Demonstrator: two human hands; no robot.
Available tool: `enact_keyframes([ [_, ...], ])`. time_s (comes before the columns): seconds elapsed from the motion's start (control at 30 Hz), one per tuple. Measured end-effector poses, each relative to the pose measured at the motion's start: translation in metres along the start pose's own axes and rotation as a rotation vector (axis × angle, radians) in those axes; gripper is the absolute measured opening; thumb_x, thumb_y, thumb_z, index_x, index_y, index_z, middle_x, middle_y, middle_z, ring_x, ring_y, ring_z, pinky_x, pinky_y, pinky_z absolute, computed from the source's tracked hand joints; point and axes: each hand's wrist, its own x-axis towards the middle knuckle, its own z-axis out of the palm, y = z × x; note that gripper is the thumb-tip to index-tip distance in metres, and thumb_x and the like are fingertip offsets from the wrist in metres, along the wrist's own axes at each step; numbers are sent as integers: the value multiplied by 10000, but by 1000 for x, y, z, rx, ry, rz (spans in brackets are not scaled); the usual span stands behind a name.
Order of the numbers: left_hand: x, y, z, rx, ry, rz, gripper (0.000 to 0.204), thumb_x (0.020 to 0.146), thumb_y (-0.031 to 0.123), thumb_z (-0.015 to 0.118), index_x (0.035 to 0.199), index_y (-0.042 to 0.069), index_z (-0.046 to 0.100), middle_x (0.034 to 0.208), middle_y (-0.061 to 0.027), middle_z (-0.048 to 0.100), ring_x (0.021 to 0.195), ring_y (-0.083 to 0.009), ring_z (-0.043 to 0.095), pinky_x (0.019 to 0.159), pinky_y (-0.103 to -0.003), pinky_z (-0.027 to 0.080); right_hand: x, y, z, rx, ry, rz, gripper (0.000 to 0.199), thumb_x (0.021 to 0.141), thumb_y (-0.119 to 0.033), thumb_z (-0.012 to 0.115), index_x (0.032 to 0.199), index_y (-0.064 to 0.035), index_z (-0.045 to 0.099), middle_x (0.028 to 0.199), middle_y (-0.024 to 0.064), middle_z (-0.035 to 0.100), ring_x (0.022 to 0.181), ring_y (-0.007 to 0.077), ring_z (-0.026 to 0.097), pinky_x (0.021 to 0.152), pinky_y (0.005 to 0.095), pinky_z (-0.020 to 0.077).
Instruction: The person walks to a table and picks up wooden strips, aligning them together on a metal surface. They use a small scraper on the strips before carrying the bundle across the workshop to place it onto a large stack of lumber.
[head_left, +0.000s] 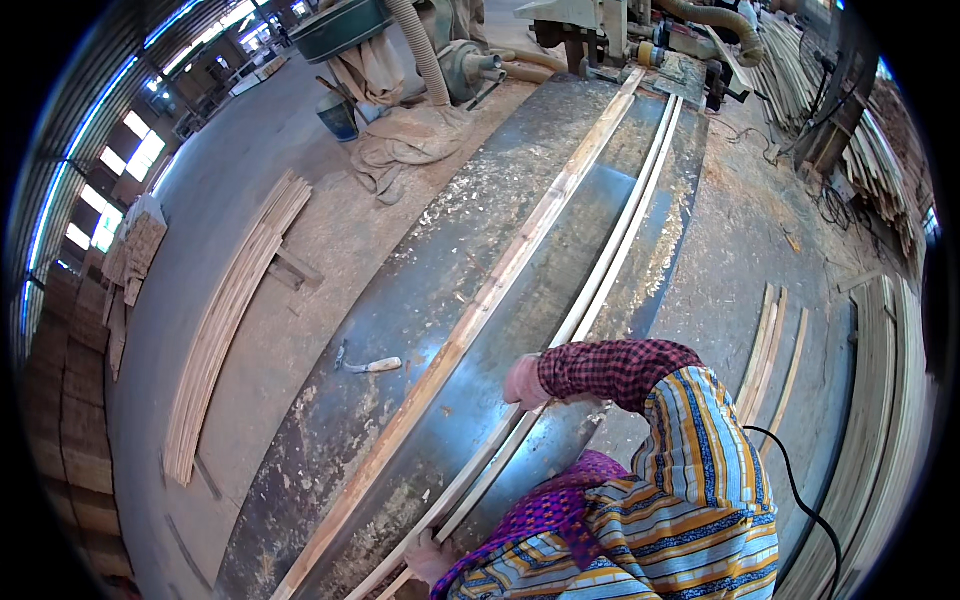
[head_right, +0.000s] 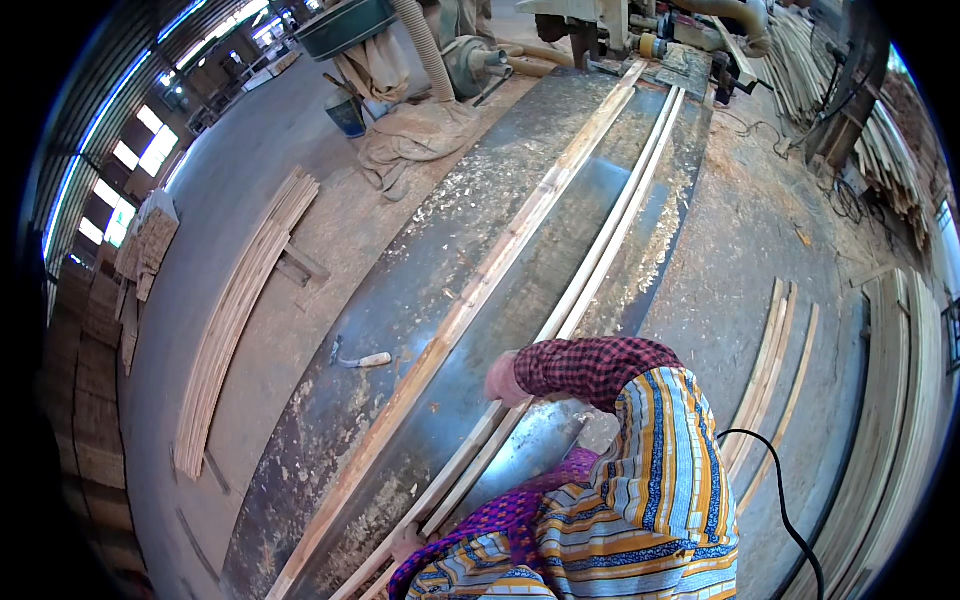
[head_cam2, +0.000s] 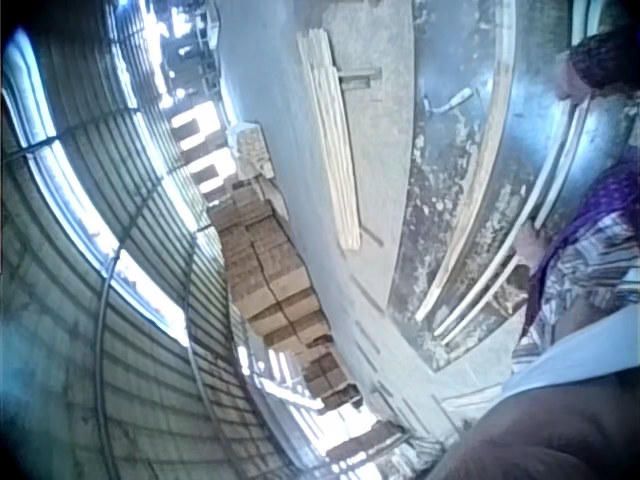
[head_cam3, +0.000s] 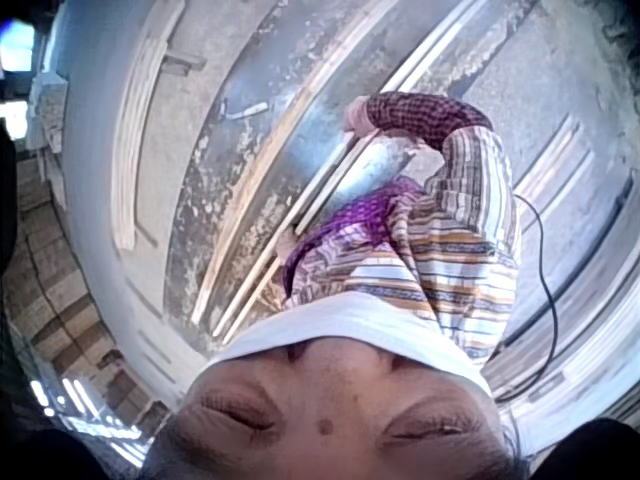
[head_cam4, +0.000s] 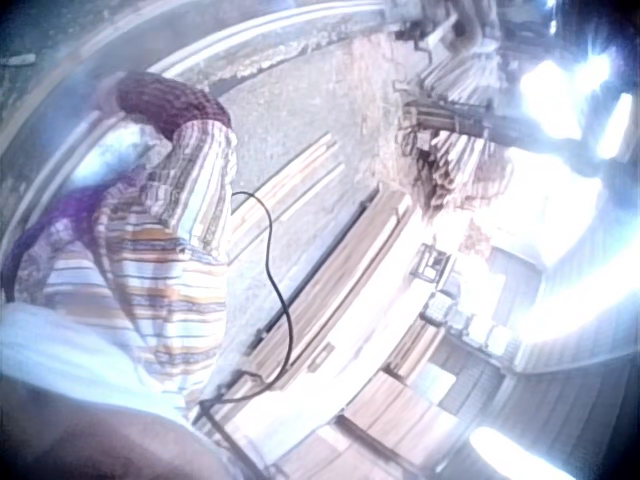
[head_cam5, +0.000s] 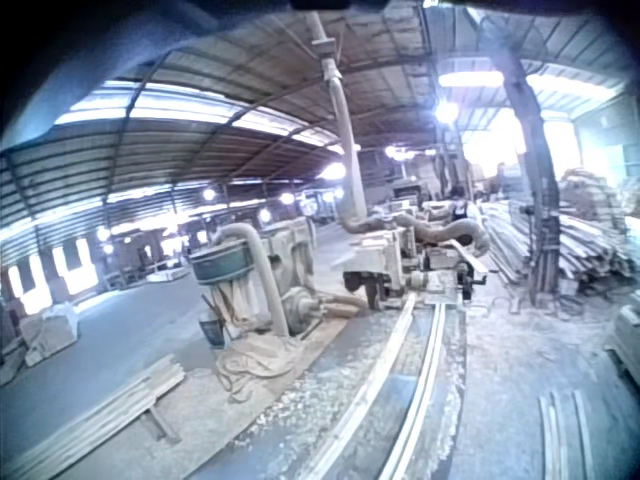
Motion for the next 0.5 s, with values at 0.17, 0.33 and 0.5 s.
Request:
enact_keyframes([
  [0.17, 8, 4, -12, 55, 374, 139, 694, 576, 379, 870, 1184, 128, 649, 1007, -105, 662, 1083, -339, 606, 979, -486, 462, -55, 6, 26, 70, 495, -163, 502, 800, -463, 743, 1136, -92, 728, 1028, 154, 741, 1008, 374, 707, 861, 500, 568],
  [0.33, 25, -31, -14, -67, -122, -32, 515, 563, 430, 926, 960, 142, 768, 788, -102, 638, 862, -324, 650, 811, -464, 518, -28, -14, 29, 1, 197, 76, 552, 770, -525, 774, 1092, -81, 720, 1068, 143, 737, 1024, 362, 699, 880, 480, 563],
  [0.5, 9, -52, -7, -137, 36, -24, 611, 538, 357, 946, 1033, 56, 750, 952, -163, 703, 938, -374, 674, 849, -463, 548, -14, -20, 40, 34, 272, -4, 530, 781, -531, 769, 1066, -86, 722, 1055, 144, 726, 1036, 351, 692, 890, 475, 555],
])
